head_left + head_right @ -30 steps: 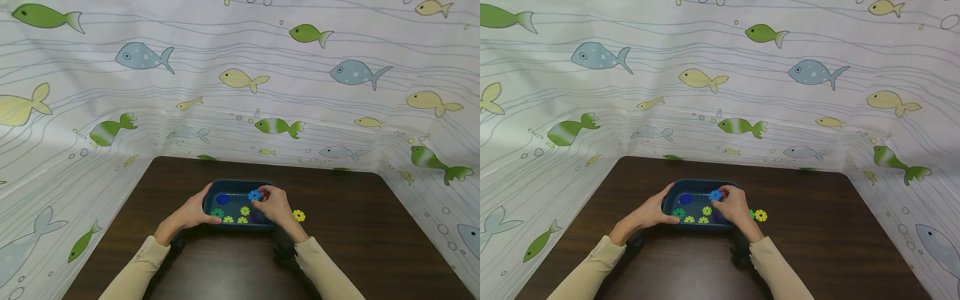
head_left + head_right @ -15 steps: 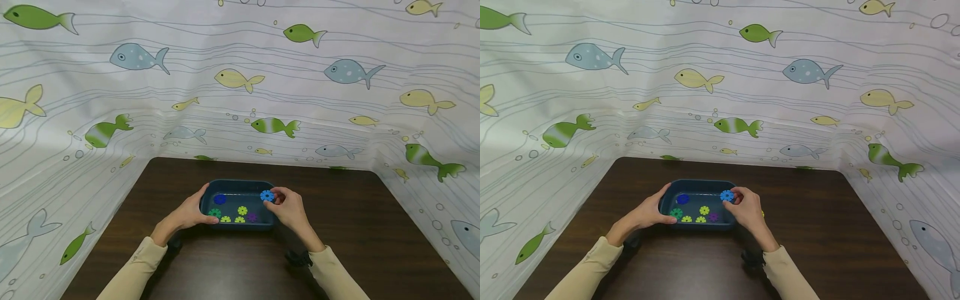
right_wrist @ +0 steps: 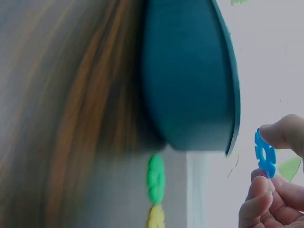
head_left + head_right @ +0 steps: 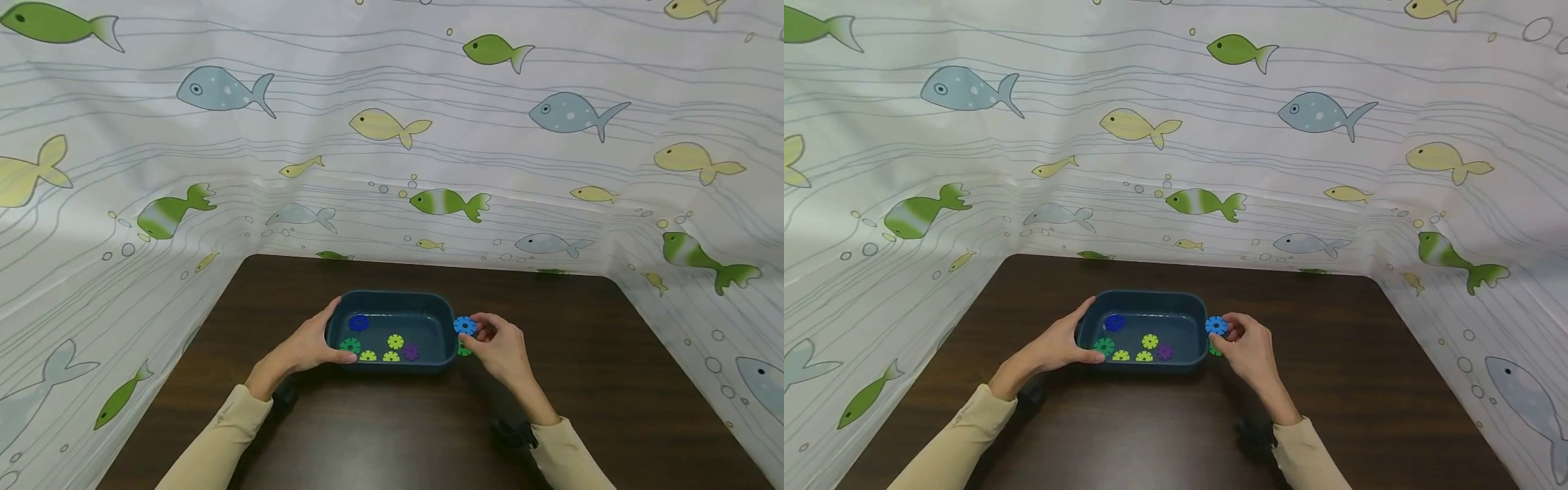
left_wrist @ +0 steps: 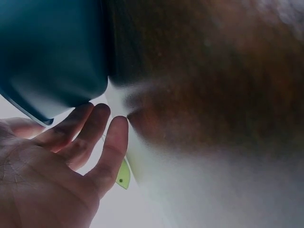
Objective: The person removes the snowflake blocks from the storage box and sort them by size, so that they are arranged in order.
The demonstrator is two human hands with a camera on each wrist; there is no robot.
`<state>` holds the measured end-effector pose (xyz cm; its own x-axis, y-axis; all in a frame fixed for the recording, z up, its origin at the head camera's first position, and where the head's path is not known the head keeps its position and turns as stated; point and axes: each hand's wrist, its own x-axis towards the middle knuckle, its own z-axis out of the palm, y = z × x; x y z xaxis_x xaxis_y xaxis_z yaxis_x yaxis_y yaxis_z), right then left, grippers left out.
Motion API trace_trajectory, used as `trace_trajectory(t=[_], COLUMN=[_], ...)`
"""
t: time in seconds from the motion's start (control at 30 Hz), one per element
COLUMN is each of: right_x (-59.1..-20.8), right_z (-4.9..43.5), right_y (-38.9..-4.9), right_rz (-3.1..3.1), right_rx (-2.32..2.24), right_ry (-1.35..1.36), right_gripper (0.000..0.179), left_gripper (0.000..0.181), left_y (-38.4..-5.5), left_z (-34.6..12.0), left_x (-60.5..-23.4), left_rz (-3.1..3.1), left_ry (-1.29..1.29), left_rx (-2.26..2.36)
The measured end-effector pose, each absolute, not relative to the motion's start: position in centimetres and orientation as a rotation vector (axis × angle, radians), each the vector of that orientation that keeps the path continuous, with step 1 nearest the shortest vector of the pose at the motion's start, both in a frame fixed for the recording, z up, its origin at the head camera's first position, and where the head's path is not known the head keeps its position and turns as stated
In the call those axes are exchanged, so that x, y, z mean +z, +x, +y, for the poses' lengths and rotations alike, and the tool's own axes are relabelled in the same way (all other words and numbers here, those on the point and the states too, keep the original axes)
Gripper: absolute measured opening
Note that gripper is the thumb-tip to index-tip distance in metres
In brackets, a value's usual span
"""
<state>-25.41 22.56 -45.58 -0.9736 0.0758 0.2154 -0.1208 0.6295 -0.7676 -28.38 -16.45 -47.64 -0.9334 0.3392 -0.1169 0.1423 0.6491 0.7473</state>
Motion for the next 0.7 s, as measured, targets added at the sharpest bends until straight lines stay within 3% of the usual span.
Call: trace_trajectory(t=[0.7], right_x=[-48.3], right_z=[29.7], right_y=[-25.5], right_rz=[-2.755], right_rx=[1.102], right_ry=[-0.119], right_gripper=[0.041], left_gripper=[0.138], left_y=[-28.5], left_z=[-16.4], left_x=[-47.5], left_rz=[2.628], left_ry=[0.418], left_rx=[1.138])
